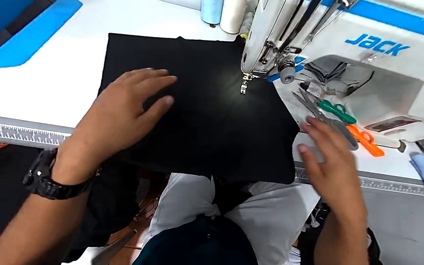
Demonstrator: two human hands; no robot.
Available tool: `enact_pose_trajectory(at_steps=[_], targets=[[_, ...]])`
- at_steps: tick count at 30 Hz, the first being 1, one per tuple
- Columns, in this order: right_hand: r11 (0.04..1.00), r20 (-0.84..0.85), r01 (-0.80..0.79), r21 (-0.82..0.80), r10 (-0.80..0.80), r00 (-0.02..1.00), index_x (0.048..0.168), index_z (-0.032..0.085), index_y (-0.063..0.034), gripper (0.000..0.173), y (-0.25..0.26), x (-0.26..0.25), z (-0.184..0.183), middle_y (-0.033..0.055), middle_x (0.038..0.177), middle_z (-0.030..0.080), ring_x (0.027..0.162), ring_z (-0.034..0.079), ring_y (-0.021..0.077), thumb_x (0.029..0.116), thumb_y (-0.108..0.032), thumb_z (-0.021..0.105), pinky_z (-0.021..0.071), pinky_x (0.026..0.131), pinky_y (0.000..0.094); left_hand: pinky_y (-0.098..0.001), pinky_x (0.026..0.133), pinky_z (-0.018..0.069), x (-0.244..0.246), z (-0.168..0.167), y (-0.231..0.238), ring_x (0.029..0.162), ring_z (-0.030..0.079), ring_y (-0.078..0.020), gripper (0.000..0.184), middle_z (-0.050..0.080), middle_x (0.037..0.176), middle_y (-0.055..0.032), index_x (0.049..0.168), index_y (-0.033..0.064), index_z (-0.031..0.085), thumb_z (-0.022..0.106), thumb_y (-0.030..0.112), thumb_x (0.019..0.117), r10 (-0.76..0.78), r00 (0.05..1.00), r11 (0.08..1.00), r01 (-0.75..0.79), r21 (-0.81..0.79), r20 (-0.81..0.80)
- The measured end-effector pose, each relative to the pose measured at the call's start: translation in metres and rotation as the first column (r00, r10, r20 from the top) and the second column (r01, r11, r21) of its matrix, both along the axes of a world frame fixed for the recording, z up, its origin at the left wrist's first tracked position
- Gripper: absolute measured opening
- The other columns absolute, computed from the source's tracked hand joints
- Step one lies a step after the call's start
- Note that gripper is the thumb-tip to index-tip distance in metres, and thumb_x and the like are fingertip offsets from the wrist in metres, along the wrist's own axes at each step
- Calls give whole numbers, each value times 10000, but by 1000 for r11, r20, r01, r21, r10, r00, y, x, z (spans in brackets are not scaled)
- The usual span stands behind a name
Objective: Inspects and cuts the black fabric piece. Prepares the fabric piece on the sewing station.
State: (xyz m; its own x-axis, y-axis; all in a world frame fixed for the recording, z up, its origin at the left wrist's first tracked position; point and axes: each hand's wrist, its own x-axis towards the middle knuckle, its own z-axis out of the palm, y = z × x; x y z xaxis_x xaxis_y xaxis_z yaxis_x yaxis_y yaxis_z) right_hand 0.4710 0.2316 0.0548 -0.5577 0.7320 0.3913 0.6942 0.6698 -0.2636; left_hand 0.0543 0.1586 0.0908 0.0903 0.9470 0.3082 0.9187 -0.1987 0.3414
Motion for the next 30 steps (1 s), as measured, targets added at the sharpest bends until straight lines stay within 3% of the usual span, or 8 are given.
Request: enact_pose_trajectory(at_steps=[7, 11, 15, 17, 20, 22, 24, 30], targets=[[985, 196, -165, -55, 173, 965, 1485, 560, -194, 549, -43, -30, -26, 64, 1609, 434, 1512, 355, 295, 1061, -514, 420, 292, 1195, 627, -712, 1189, 154, 3, -60, -38, 1544, 241, -387, 739, 320, 1663, -113, 1592, 193, 399, 182, 628, 1035, 104, 971, 985, -131, -111, -217], [995, 110, -88, -46, 93, 990, 1343, 678, -118, 411, -26, -4, -5, 74, 1449, 601, 1338, 565, 258, 1093, -333, 433, 443, 1111, 522, -722, 1181, 155, 3, -59, -45, 1524, 265, -432, 739, 353, 1635, -166, 1564, 123, 433, 269, 614, 1036, 104, 986, 993, -111, -46, -129], [972, 101, 236, 10, -236, 967, 1254, 691, -26, 293, 26, 34, 16, 240, 1229, 663, 1130, 645, 428, 1042, -180, 558, 508, 921, 640, -445, 977, 535, 26, -39, -92, 1149, 637, -215, 416, 666, 1251, -80, 1263, 93, 668, 505, 392, 1025, 3, 946, 999, -16, 36, 325], [942, 213, 310, -131, -278, 937, 1333, 661, -64, 354, 41, 46, 27, 253, 1278, 643, 1163, 620, 467, 1007, -201, 647, 465, 932, 710, -308, 799, 615, 57, -67, -122, 918, 698, -81, 329, 730, 1039, 47, 1108, 178, 735, 530, 427, 1038, -124, 730, 928, 326, -183, 672], [879, 327, 410, -242, -325, 888, 1374, 619, -72, 480, 50, 38, 41, 283, 1242, 634, 1126, 608, 503, 929, -176, 765, 446, 903, 747, -399, 991, 555, 116, -154, -122, 1152, 667, -224, 615, 650, 1335, -119, 1415, 9, 537, 673, 389, 950, 276, 178, 617, 721, -317, 944], [812, 404, 521, -264, -397, 824, 1427, 573, -79, 578, 55, 28, 44, 336, 1238, 601, 1107, 579, 566, 901, -183, 787, 417, 852, 794, -429, 1062, 508, 141, -203, -111, 1260, 614, -281, 732, 583, 1430, -156, 1467, 27, 449, 763, 355, 894, 413, -276, 777, 604, -177, 868], [768, 484, 578, -276, -408, 774, 1482, 528, -113, 625, 60, 25, 44, 347, 1216, 624, 1097, 581, 597, 912, -187, 773, 400, 847, 820, -441, 1062, 504, 151, -217, -101, 1215, 634, -261, 418, 669, 1277, -102, 1213, 126, 635, 782, 335, 882, 281, -566, 935, 343, -89, 775], [882, 326, 451, -134, -390, 861, 1448, 554, -52, 600, 18, 42, 59, 391, 1159, 632, 1105, 514, 695, 884, -36, 760, 358, 849, 860, -396, 922, 584, 138, -184, -121, 1017, 703, -194, 405, 727, 1119, -74, 1163, 167, 721, 864, 281, 802, 43, -702, 991, 122, 61, 711]])
